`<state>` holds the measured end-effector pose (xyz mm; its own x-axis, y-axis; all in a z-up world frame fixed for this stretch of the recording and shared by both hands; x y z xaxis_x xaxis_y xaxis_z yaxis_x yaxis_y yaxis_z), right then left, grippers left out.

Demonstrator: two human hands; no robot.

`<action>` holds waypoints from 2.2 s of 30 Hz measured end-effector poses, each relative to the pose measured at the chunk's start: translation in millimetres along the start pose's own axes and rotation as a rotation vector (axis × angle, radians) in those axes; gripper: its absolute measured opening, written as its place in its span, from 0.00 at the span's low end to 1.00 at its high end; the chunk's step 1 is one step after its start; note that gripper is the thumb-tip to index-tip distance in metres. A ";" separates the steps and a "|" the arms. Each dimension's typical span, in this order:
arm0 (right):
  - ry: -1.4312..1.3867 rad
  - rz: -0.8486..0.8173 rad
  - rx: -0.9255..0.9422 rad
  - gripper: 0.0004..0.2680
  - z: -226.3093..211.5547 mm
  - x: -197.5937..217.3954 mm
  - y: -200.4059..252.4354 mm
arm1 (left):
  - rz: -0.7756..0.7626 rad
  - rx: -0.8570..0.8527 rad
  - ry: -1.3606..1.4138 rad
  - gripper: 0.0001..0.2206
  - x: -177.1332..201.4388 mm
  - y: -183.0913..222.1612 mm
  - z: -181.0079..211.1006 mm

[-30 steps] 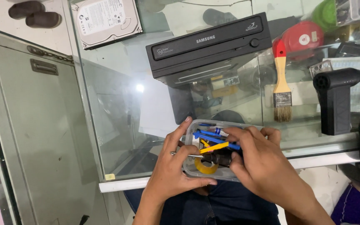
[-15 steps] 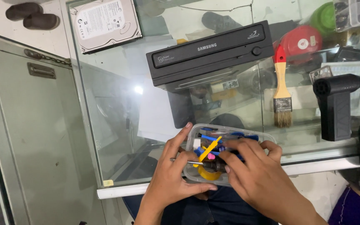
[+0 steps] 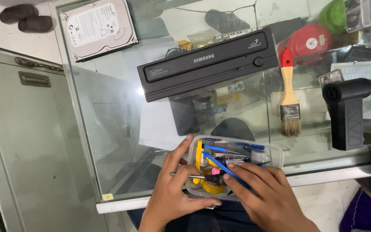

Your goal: Cleaning a DVD drive with a brush and searching for small electronic components in a storage box.

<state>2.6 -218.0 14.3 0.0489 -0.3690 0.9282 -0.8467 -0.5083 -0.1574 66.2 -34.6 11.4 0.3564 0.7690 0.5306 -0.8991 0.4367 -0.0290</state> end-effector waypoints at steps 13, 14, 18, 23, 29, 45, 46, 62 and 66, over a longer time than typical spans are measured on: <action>-0.169 0.276 0.026 0.07 -3.0 29.9 -14.2 | 0.017 -0.013 0.015 0.27 0.2 -1.4 -0.3; -0.217 0.251 0.045 0.09 -1.6 28.2 -11.0 | 0.018 -0.018 0.007 0.27 0.1 -1.0 -0.4; -0.457 0.315 0.021 0.22 4.7 37.2 4.1 | 0.006 0.003 0.012 0.26 -0.3 -0.5 -2.4; -0.065 0.561 -0.264 0.09 39.2 43.0 25.9 | 0.005 0.015 0.015 0.26 -1.6 -0.1 -4.1; 0.033 0.103 -0.262 0.15 47.1 29.5 -4.3 | 0.008 0.004 0.011 0.26 -1.7 -0.5 -2.5; -0.163 0.186 -0.221 0.04 42.0 31.3 -6.4 | 0.009 -0.004 0.032 0.26 -1.7 -0.9 -2.9; -0.163 0.187 -0.219 0.04 41.3 32.5 -7.9 | 0.011 -0.004 0.030 0.26 -1.4 -1.2 -2.4; 0.201 -0.066 0.005 0.13 16.0 32.6 -72.5 | 0.028 -0.019 0.037 0.26 5.5 -2.4 4.3; 0.027 -0.107 0.081 0.09 15.2 25.8 -68.1 | 0.017 -0.033 0.011 0.35 4.6 -1.1 2.9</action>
<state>69.5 -204.8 43.9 0.1213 -0.2888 0.9497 -0.7915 -0.6055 -0.0831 68.1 -33.0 16.4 0.3444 0.7813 0.5205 -0.8961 0.4390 -0.0661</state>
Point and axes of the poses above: each hand's wrist, its own y-axis away from the middle knuckle, its own x-axis out of the back of the hand, z = x × y, the point moved 7 cm from there along -y, towards the middle knuckle, and after that the axes turned 5 degrees about x, right-handed, at the moved point
